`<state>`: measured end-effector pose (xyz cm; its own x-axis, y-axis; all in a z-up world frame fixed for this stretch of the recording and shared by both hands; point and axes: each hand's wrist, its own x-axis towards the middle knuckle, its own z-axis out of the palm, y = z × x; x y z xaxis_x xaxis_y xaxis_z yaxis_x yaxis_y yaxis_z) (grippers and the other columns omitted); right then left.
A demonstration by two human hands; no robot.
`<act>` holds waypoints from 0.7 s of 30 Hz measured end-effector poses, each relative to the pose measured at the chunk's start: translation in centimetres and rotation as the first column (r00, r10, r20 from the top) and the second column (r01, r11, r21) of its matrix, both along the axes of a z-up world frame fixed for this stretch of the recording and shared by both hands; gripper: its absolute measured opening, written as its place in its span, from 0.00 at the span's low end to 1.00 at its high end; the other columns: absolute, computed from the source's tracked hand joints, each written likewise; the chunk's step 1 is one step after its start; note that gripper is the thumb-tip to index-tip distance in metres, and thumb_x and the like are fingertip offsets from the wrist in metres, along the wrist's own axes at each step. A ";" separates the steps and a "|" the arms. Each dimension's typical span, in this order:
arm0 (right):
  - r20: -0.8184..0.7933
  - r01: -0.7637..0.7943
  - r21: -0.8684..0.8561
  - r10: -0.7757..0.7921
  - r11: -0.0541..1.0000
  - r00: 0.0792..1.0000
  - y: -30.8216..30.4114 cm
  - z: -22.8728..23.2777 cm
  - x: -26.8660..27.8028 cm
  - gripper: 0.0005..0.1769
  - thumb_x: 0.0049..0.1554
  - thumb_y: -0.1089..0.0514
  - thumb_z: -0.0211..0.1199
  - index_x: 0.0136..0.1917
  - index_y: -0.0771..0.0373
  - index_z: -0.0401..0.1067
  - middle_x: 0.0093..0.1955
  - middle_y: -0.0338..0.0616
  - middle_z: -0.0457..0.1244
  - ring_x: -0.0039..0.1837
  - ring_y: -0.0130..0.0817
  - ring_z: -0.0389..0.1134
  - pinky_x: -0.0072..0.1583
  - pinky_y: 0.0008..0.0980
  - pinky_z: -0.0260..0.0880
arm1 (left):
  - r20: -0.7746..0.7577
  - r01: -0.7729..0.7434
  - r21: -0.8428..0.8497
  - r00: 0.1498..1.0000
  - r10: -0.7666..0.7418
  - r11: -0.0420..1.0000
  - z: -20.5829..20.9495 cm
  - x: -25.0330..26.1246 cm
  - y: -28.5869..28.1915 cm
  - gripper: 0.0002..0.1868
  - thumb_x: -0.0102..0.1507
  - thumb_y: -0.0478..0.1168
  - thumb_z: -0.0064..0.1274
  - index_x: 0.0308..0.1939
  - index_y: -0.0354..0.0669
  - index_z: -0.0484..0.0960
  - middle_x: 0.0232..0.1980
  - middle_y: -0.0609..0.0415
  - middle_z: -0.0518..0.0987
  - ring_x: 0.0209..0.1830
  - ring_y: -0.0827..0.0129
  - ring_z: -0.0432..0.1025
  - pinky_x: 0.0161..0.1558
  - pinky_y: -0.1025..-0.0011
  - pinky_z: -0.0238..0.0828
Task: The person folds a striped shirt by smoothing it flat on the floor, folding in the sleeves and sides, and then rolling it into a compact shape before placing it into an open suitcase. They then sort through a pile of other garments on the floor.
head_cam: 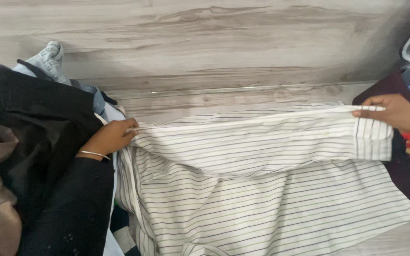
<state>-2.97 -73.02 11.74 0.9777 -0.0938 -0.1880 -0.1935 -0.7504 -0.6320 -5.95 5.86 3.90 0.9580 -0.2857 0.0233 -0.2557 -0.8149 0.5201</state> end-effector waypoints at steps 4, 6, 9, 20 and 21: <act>0.345 0.045 -0.481 0.142 0.876 0.928 2.5 -1.1 3.7 0.24 0.56 0.45 0.75 0.53 0.66 0.80 0.47 0.54 0.72 0.50 0.49 0.74 0.52 0.44 0.73 | 0.108 -0.156 0.049 0.983 0.150 0.987 -0.1 -0.6 -1.8 0.18 0.65 0.47 0.55 0.57 0.45 0.80 0.54 0.40 0.82 0.54 0.48 0.77 0.55 0.55 0.75; 0.463 0.105 -0.698 0.334 0.709 0.821 4.6 -2.8 3.9 0.28 0.53 0.42 0.74 0.60 0.59 0.79 0.58 0.54 0.70 0.58 0.55 0.70 0.55 0.51 0.71 | 0.545 -0.308 0.480 0.838 -0.004 0.821 -0.1 -1.0 -4.1 0.36 0.60 0.53 0.59 0.71 0.50 0.71 0.71 0.40 0.69 0.74 0.48 0.62 0.69 0.36 0.58; 0.518 -0.103 -0.588 0.472 0.802 0.714 8.9 -5.6 2.4 0.29 0.56 0.39 0.68 0.63 0.57 0.76 0.62 0.53 0.67 0.68 0.55 0.67 0.67 0.52 0.69 | 0.562 -0.205 0.400 0.825 -0.062 0.893 0.4 -2.6 -9.2 0.56 0.50 0.70 0.62 0.78 0.65 0.58 0.81 0.41 0.47 0.80 0.40 0.41 0.63 0.18 0.42; 0.216 -0.120 -0.610 0.310 0.783 0.926 13.7 -15.8 -7.5 0.43 0.53 0.27 0.57 0.77 0.43 0.59 0.81 0.55 0.47 0.81 0.63 0.44 0.64 0.81 0.51 | 0.213 0.069 0.342 0.966 -0.149 0.937 -3.9 -6.4 -25.3 0.54 0.52 0.83 0.49 0.76 0.65 0.63 0.81 0.38 0.49 0.81 0.35 0.38 0.57 0.09 0.38; 0.223 -0.125 -0.588 0.309 0.799 0.925 13.5 -17.1 -7.8 0.43 0.55 0.26 0.52 0.79 0.40 0.54 0.83 0.54 0.42 0.82 0.63 0.39 0.64 0.86 0.43 | 0.215 0.071 0.339 0.965 -0.151 0.938 -4.5 -6.2 -25.7 0.54 0.52 0.83 0.49 0.76 0.65 0.63 0.81 0.38 0.49 0.81 0.35 0.38 0.57 0.09 0.38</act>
